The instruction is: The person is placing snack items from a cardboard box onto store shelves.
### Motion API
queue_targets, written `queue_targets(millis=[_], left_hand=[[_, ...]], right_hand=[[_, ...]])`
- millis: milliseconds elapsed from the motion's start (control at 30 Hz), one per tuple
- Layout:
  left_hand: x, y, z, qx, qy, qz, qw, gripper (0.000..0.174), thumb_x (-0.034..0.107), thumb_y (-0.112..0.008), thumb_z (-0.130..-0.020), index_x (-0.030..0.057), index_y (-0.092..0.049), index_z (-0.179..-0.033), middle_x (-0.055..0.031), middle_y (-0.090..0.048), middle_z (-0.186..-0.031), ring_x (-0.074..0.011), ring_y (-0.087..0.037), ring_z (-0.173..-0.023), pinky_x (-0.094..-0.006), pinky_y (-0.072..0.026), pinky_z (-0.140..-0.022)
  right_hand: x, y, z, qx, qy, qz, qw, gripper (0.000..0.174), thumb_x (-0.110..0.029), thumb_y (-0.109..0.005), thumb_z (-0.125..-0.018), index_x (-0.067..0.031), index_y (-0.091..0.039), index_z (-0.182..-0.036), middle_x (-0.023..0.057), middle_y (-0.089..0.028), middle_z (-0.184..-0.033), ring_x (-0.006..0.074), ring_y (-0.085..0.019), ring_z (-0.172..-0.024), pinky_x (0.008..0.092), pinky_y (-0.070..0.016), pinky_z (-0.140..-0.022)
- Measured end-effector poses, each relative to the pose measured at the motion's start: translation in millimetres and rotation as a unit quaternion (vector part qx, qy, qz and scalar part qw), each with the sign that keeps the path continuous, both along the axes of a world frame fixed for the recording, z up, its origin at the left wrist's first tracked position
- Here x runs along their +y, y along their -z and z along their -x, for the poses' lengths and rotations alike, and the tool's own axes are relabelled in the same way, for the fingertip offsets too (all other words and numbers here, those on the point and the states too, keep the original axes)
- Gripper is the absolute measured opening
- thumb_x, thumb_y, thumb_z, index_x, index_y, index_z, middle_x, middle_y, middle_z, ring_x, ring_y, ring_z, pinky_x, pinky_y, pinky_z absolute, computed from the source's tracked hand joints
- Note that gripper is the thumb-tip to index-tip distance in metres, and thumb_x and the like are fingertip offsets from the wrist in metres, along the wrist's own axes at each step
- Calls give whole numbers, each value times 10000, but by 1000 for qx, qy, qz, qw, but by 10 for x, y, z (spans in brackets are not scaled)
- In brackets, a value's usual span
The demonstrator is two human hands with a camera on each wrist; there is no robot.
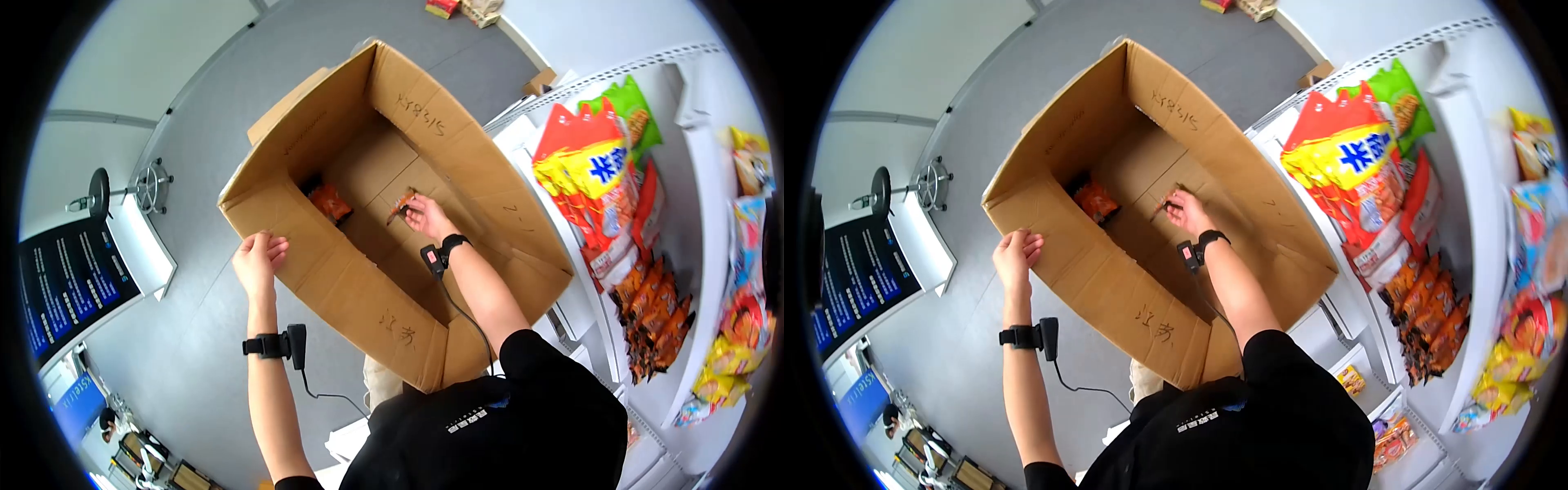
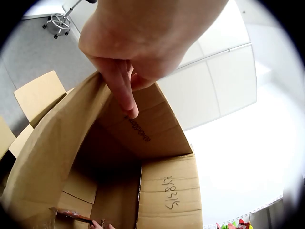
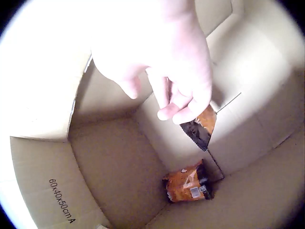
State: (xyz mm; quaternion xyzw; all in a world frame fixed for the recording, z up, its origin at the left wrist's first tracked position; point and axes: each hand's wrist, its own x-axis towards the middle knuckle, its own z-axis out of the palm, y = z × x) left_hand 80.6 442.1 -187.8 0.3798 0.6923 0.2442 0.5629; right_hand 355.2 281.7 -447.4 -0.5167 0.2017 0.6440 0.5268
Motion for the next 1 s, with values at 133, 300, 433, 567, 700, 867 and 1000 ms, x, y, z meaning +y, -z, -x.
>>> queue_targets(millis=[133, 300, 433, 567, 700, 867, 1000], left_hand=[[-29, 21, 34, -23, 28, -11, 999, 197, 131, -528, -862, -47, -588, -924, -130, -663, -790, -161, -658, -673, -234, -521, -573], [-6, 95, 117, -46, 70, -20, 996, 185, 109, -521, -851, -46, -576, -934, -132, -662, -814, -171, -664, -693, -241, -525, -590], [-38, 79, 175, -67, 91, -30, 993, 185, 90, -514, -850, -64, -575, -931, -136, -660, -811, -181, -665, -699, -249, -531, -588], [-2, 189, 246, -87, 118, -41, 988, 182, 86, -509, -854, -70, -582, -913, -136, -658, -807, -190, -664, -704, -255, -533, -594], [-31, 323, 302, -94, 152, -60, 982, 179, 86, -508, -849, -65, -588, -901, -125, -656, -781, -176, -658, -690, -249, -517, -568], [-135, 317, 281, -55, 228, -73, 969, 174, 89, -503, -842, -62, -585, -865, -107, -641, -734, -157, -634, -636, -240, -506, -556], [-340, 128, 112, -10, 282, -58, 958, 167, 146, -559, -810, -16, -595, -790, -49, -570, -608, -112, -516, -479, -244, -378, -407]], right_hand=[[-423, -524, 54, -3, 19, 15, 1000, 438, -353, -486, -909, -2, -508, -1172, 49, -541, -959, 144, -515, -778, 334, -470, -751], [-911, -1390, 124, -60, -7, -81, 995, 443, -380, -504, -901, -3, -534, -1131, 45, -528, -907, 148, -517, -778, 329, -469, -751], [-1271, -1670, 167, -23, 37, -21, 999, 400, -346, -529, -897, -52, -518, -1168, 88, -550, -1083, 169, -528, -762, 351, -486, -736], [-1538, -2065, 287, -65, 48, -54, 995, 421, -339, -520, -905, -16, -499, -1175, 90, -508, -1170, 154, -523, -763, 338, -488, -724], [-1711, -2485, 392, -109, 53, -72, 990, 416, -329, -513, -914, 3, -504, -1164, 74, -511, -1173, 154, -520, -764, 330, -490, -727], [-1943, -2987, 531, -153, 23, -96, 983, 400, -343, -523, -910, -5, -535, -1123, 64, -516, -1177, 145, -516, -761, 315, -489, -723], [-2124, -3315, 668, -267, -77, -89, 956, 405, -349, -505, -923, 5, -530, -1120, 59, -529, -1133, 121, -527, -736, 274, -481, -701]])
